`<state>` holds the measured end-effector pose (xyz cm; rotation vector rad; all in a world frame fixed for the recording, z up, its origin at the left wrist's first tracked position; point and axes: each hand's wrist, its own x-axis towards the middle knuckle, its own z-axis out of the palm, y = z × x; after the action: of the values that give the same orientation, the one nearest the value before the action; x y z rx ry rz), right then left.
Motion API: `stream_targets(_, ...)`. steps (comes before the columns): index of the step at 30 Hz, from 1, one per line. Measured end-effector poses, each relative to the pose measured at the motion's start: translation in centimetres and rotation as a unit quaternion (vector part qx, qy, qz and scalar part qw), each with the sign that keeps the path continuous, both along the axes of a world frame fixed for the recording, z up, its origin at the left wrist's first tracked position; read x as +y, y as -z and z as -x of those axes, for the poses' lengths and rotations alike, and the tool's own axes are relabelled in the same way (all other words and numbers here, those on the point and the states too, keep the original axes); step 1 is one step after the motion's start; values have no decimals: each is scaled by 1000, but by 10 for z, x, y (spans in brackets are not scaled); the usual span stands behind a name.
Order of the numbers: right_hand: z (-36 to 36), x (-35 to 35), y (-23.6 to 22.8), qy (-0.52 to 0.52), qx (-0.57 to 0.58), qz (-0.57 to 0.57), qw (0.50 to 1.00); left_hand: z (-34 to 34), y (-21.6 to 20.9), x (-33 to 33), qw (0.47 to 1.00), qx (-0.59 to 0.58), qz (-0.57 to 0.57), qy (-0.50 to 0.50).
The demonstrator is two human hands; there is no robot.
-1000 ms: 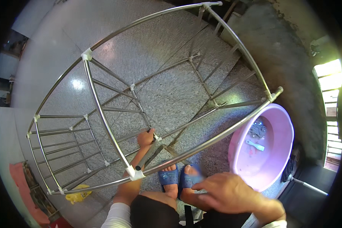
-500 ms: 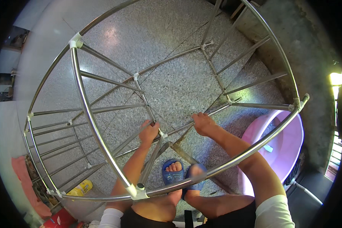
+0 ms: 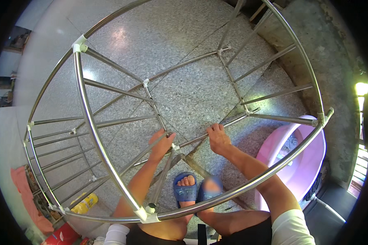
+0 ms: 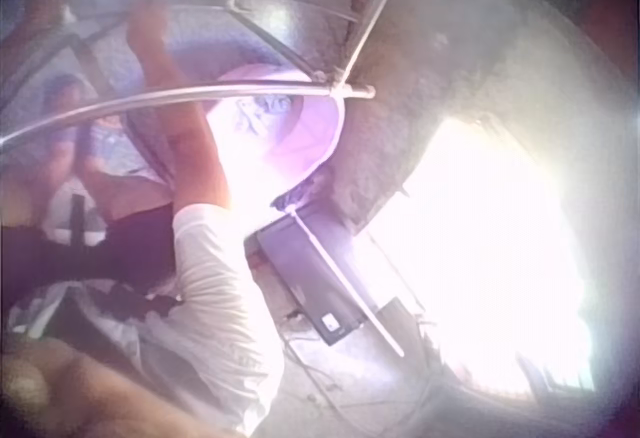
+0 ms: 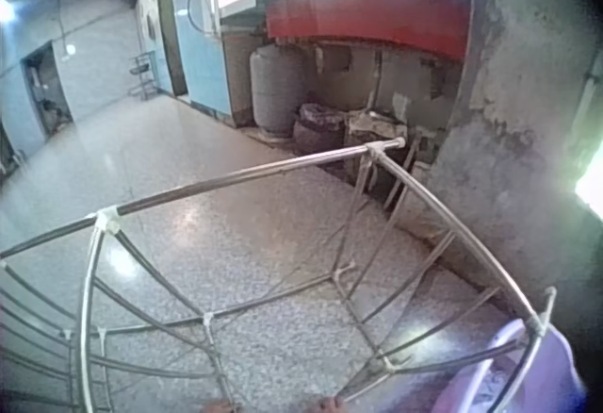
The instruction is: The person is assembling a collapsible metal laundry drying rack, connecting pipes to plastic joints.
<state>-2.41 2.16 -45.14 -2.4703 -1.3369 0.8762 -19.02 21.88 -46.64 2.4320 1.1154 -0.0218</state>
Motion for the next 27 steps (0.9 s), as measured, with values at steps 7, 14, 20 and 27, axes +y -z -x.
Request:
stream_targets(7, 4, 9, -2, -21, -13, -1, 1000, 4, -3, 11, 998, 4, 44, -39)
stream_targets(14, 3, 8, -6, -2, 8, 14, 1000, 4, -8, 8, 993, -55, 88, -55)
stream_targets(20, 2, 7, -4, -6, 6, -2, 1000, 5, -3, 10, 997, -32, 62, -41)
stream_targets(27, 0, 6, -6, -17, 3, -12, 1000, 3, 3, 8, 988, -47, 102, -106)
